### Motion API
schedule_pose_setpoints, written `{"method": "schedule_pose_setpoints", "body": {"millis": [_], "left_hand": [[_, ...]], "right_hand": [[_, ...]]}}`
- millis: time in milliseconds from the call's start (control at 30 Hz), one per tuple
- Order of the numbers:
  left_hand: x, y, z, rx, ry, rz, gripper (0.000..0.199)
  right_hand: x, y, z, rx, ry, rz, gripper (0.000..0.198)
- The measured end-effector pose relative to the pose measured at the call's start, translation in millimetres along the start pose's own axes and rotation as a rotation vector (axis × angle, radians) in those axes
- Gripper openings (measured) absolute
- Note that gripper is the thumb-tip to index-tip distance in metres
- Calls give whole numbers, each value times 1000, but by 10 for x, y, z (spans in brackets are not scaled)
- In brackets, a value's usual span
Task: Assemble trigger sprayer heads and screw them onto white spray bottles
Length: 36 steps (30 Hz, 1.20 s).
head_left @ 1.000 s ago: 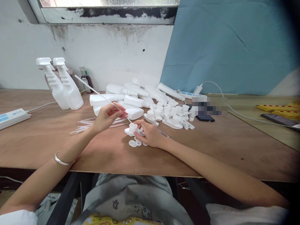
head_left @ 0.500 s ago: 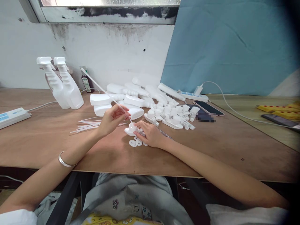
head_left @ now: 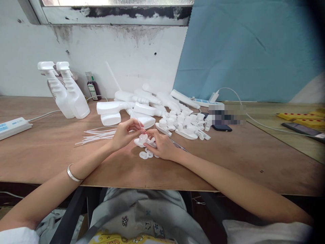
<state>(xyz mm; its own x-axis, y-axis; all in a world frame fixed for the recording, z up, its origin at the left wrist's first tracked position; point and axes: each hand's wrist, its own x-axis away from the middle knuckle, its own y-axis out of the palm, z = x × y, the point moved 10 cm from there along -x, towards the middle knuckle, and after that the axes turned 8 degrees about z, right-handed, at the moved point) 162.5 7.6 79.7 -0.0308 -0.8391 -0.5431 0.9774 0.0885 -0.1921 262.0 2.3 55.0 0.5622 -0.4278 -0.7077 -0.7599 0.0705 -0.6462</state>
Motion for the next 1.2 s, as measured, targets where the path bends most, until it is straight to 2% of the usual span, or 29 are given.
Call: {"method": "schedule_pose_setpoints", "body": {"millis": [733,1200], "left_hand": [[-55,48,129,-130,108,-73,17],[-63,93,132,-207,102,-123,16]], "right_hand": [[2,-10,-9,-8,-14,18,32],[6,4,2,10,-3,4,29]]}}
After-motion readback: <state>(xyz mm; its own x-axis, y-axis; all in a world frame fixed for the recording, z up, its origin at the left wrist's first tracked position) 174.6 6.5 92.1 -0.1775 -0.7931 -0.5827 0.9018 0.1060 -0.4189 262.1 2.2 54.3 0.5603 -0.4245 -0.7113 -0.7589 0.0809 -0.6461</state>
